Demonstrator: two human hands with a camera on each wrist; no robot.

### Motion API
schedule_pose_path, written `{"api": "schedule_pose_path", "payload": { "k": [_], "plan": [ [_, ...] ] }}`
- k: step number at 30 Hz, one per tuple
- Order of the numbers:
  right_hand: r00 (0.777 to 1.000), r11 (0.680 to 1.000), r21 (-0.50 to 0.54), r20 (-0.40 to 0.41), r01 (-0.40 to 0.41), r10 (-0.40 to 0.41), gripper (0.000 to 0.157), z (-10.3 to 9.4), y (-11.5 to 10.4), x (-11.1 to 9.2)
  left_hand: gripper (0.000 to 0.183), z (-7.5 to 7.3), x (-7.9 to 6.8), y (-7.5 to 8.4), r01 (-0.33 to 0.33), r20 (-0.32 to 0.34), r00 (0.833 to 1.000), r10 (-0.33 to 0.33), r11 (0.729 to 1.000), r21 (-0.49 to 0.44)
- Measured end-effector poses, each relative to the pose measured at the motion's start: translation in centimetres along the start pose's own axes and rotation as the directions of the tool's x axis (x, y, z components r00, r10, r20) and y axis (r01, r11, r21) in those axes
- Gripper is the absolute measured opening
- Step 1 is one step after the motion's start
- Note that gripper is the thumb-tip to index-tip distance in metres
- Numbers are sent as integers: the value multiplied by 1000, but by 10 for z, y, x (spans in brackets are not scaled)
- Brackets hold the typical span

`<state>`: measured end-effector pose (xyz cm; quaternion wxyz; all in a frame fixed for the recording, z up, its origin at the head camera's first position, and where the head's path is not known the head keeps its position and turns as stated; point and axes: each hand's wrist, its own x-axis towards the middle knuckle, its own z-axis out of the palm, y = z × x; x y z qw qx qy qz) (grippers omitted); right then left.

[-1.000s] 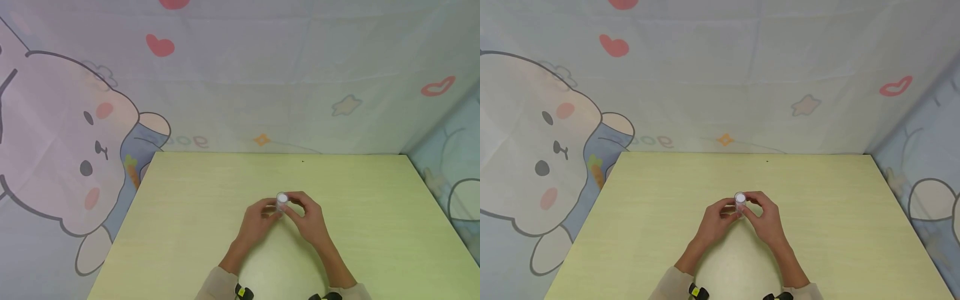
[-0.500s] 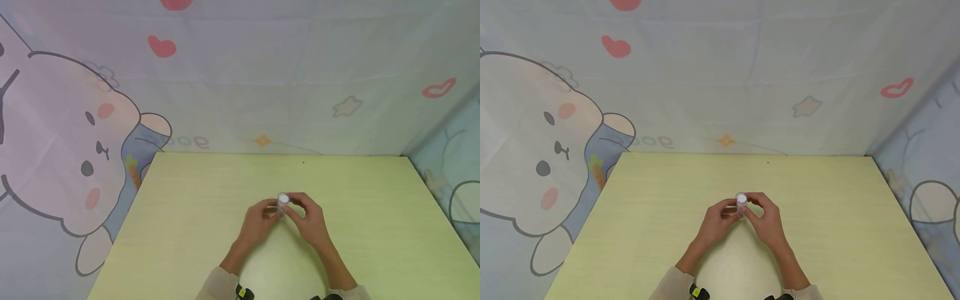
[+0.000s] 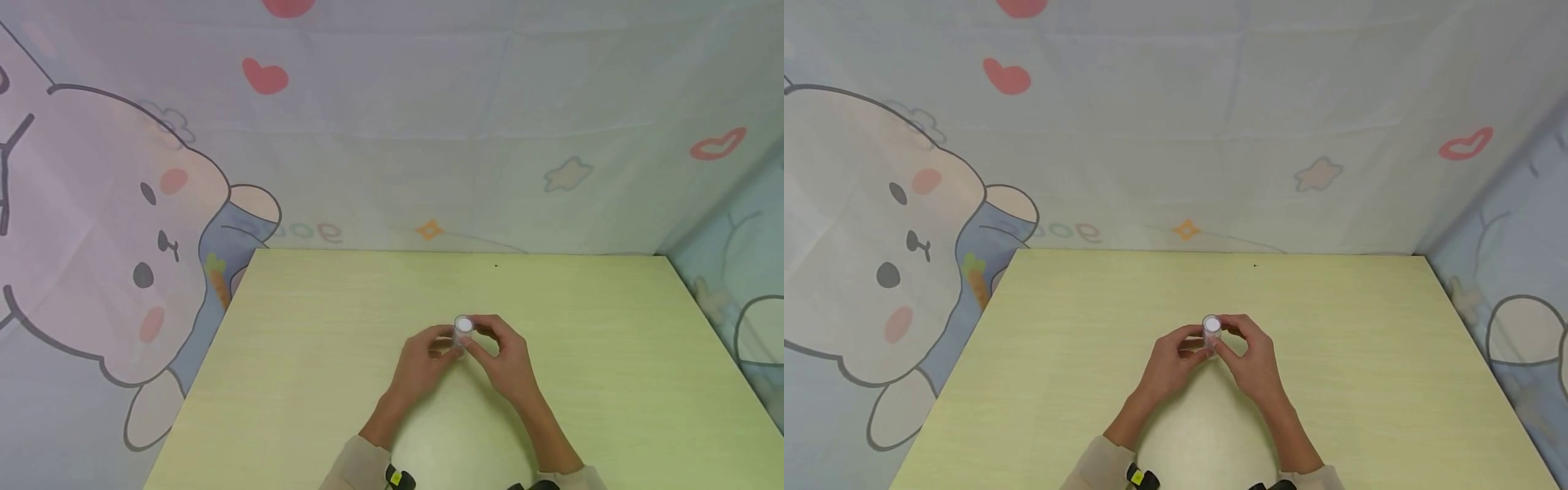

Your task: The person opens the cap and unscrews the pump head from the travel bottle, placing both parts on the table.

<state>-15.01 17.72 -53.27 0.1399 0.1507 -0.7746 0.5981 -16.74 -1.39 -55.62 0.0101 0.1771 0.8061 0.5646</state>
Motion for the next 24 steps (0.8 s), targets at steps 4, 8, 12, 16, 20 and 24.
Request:
{"api": "schedule_pose_path", "payload": {
  "k": [4,8,12,16,20,24],
  "plan": [
    [1000,1000,1,3,5,-5,31,0,-1,0,35,0,0,0,-3,1,1000,3,1000,12],
    [1000,1000,-11,4,5,-5,31,0,-1,-1,34,0,0,1,1,2,1000,-1,1000,19],
    [1000,999,-37,-5,4,-4,33,1,-2,-1,34,0,0,1,2,2,1000,-2,1000,15],
    [1000,998,-63,-12,-4,3,34,2,-4,-1,34,0,0,0,-3,9,1000,3,1000,13],
    [1000,998,-64,-11,-5,4,34,2,-5,-1,35,0,0,-1,-1,15,1000,1,1000,12],
    [1000,999,-46,-5,3,-3,34,2,-3,0,35,0,0,-2,6,15,1000,-7,1000,8]
  ]
}}
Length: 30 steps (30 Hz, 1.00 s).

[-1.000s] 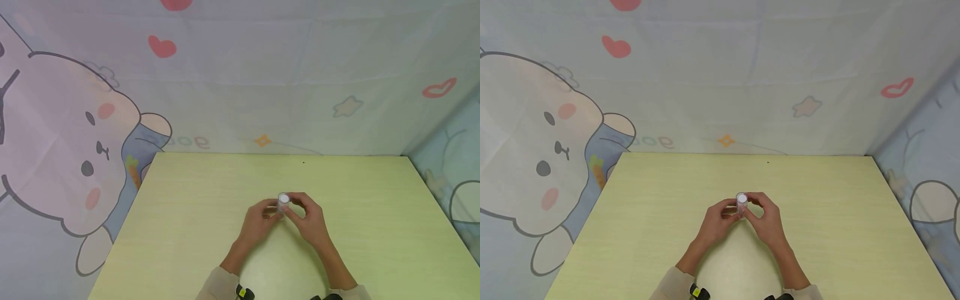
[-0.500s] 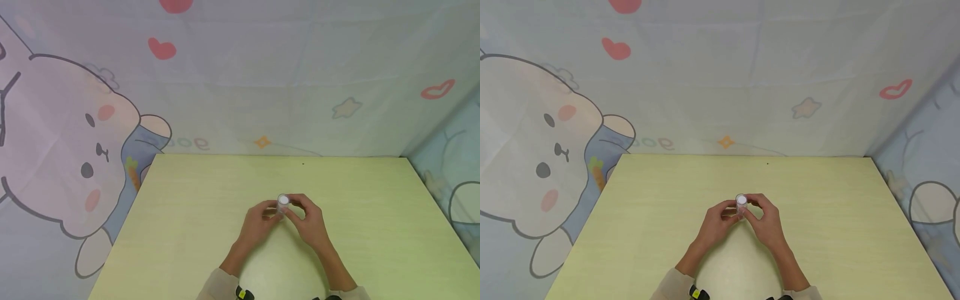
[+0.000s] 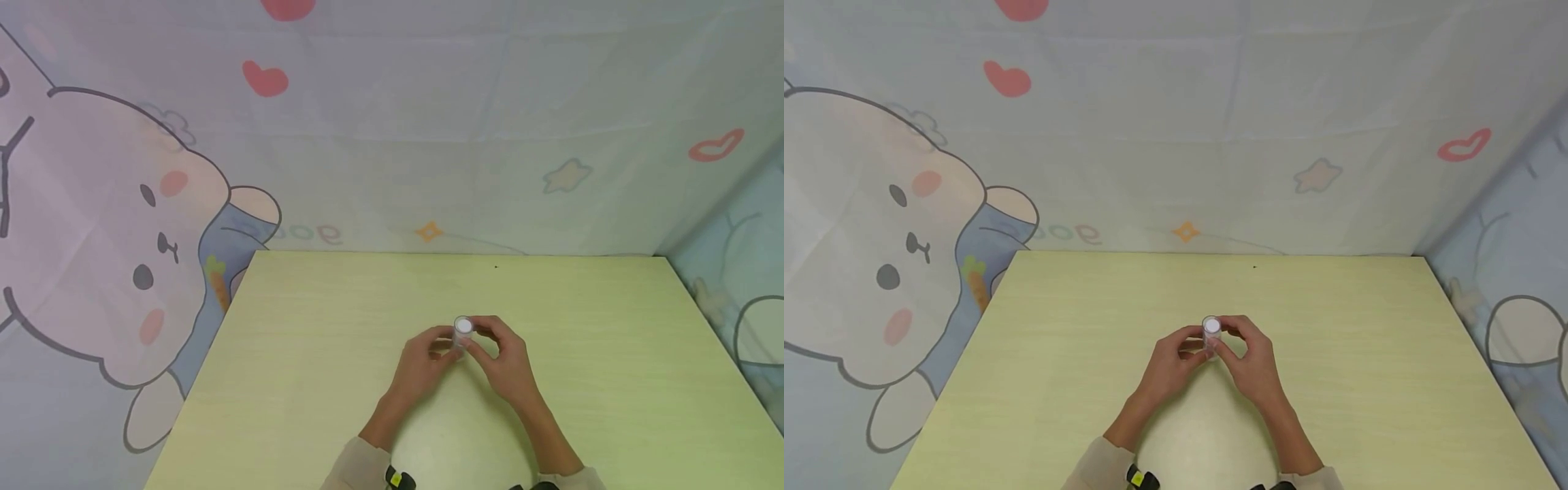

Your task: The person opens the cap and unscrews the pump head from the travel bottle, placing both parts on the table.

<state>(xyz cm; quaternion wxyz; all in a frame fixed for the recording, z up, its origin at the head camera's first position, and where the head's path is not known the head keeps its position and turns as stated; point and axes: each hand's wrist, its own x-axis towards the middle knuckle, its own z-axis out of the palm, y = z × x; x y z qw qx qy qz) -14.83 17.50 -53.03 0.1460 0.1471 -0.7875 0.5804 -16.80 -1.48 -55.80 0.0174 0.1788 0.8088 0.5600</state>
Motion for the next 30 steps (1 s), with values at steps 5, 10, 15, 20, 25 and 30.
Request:
{"api": "schedule_pose_path", "payload": {
  "k": [5,10,15,20,25,30],
  "plan": [
    [1000,1000,21,7,13,-14,32,-1,0,1,36,-1,2,1,0,2,1000,0,1000,-4],
    [1000,999,27,8,23,-23,34,-1,0,2,35,-1,2,1,-7,-1,1000,7,1000,3],
    [1000,1000,9,-17,14,-14,37,1,-3,2,35,-1,1,0,-10,-8,1000,10,1000,14],
    [1000,1000,6,-29,3,-2,32,1,-26,1,36,-1,-1,2,8,-7,1000,-8,1000,9],
    [1000,1000,-5,-18,-16,15,31,1,-27,0,35,0,-3,3,9,-9,1000,-8,1000,5],
    [999,999,-8,-9,-38,38,34,0,-7,-1,35,-1,-2,2,-7,-2,1000,7,1000,1]
  ]
}}
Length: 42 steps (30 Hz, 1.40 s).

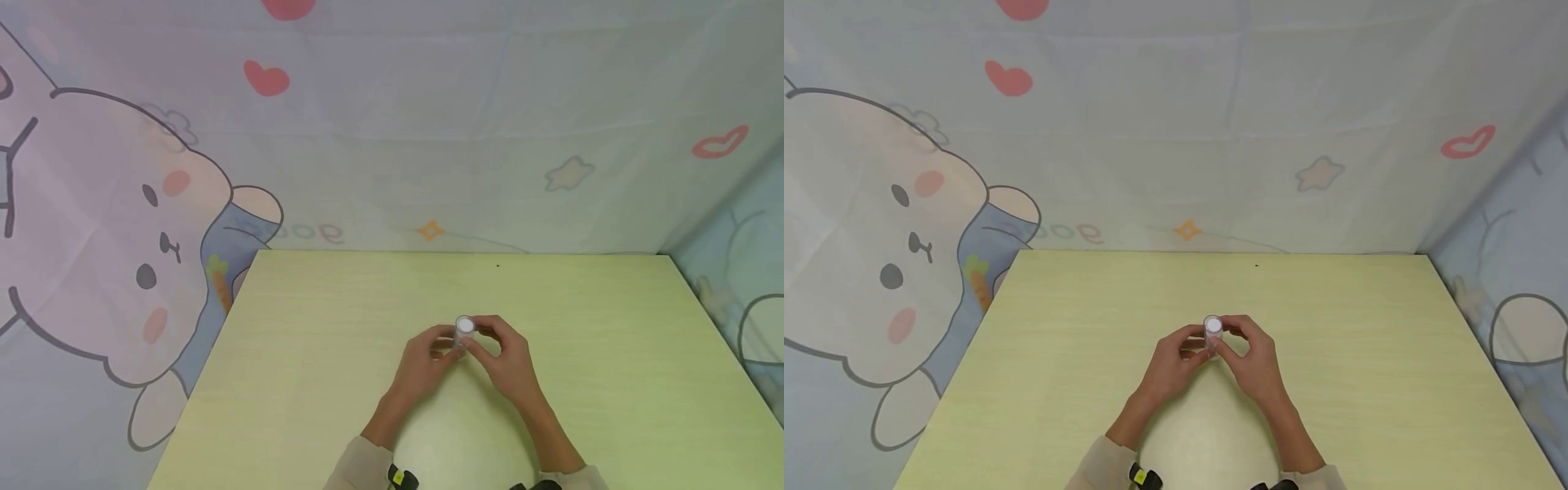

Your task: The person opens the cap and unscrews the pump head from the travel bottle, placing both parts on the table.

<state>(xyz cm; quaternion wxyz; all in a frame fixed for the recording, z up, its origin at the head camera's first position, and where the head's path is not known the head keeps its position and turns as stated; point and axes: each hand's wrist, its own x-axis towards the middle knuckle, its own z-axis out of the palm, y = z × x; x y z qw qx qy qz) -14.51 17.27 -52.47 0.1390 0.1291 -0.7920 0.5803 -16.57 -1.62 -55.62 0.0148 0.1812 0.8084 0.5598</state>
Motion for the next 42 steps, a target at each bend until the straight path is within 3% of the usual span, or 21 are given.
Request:
{"api": "schedule_pose_path", "payload": {
  "k": [27,34,42],
  "plan": [
    [999,998,38,24,45,-46,35,0,9,0,35,-2,3,-1,-7,23,1000,7,1000,29],
    [996,997,17,-24,81,-80,39,4,9,0,35,-2,3,-1,-7,20,1000,7,1000,26],
    [994,994,-44,-55,97,-99,37,7,-14,-1,35,-1,3,0,3,23,1000,-4,999,42]
  ]
}}
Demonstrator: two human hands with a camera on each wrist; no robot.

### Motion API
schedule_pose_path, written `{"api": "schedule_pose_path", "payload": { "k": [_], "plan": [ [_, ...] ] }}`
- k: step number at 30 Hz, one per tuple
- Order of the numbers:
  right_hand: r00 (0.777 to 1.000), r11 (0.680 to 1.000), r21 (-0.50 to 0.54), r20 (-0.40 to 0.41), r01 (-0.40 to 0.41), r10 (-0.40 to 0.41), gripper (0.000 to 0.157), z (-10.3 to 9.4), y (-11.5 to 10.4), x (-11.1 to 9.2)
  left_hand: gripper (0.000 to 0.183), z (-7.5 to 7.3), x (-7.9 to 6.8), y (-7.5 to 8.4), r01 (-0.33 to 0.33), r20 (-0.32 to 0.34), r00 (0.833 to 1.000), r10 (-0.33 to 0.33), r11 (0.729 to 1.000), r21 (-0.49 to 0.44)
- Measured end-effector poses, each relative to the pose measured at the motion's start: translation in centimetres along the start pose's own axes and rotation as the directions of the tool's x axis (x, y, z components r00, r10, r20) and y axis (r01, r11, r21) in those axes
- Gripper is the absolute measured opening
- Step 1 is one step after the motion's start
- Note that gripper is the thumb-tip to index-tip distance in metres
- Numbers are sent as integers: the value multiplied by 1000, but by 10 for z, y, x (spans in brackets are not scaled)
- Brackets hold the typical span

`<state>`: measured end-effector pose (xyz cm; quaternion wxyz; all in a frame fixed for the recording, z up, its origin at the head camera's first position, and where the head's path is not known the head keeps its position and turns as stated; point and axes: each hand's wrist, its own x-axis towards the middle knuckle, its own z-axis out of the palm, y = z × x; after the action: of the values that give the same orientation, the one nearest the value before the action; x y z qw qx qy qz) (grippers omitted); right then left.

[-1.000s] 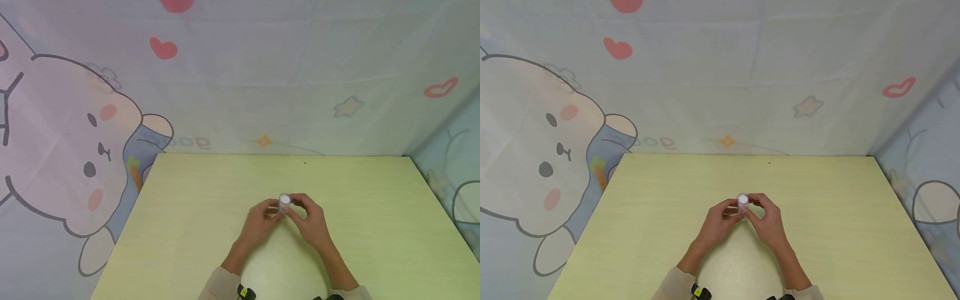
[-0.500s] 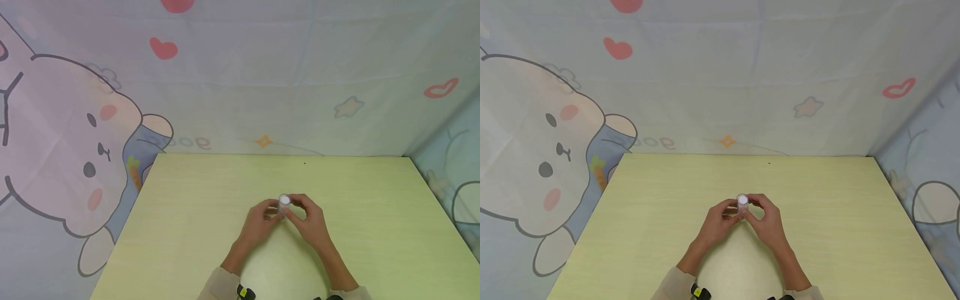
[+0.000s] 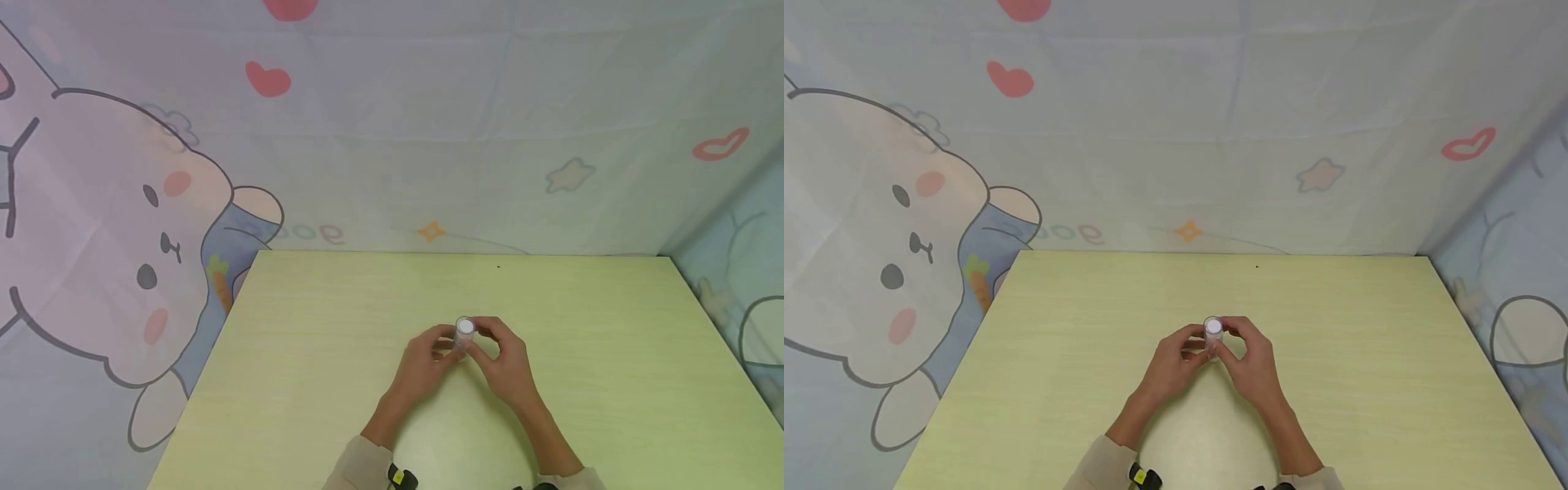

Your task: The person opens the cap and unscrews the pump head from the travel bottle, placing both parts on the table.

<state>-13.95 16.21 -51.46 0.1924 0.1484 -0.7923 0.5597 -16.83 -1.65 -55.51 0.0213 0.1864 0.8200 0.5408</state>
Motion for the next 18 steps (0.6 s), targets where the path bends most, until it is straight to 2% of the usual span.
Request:
{"api": "schedule_pose_path", "payload": {
  "k": [2,6,11,18],
  "plan": [
    [1000,1000,-3,5,6,-6,38,0,3,0,35,0,0,0,4,2,1000,-4,1000,6],
    [1000,1000,-16,29,13,-13,40,0,23,-2,35,-1,0,0,3,10,1000,-3,1000,15],
    [998,1000,4,64,17,-17,37,-1,25,-2,35,-1,1,0,-9,21,1000,9,1000,18],
    [997,999,-3,67,32,-31,38,-1,26,-2,35,-2,1,1,-7,31,999,6,1000,19]
  ]
}}
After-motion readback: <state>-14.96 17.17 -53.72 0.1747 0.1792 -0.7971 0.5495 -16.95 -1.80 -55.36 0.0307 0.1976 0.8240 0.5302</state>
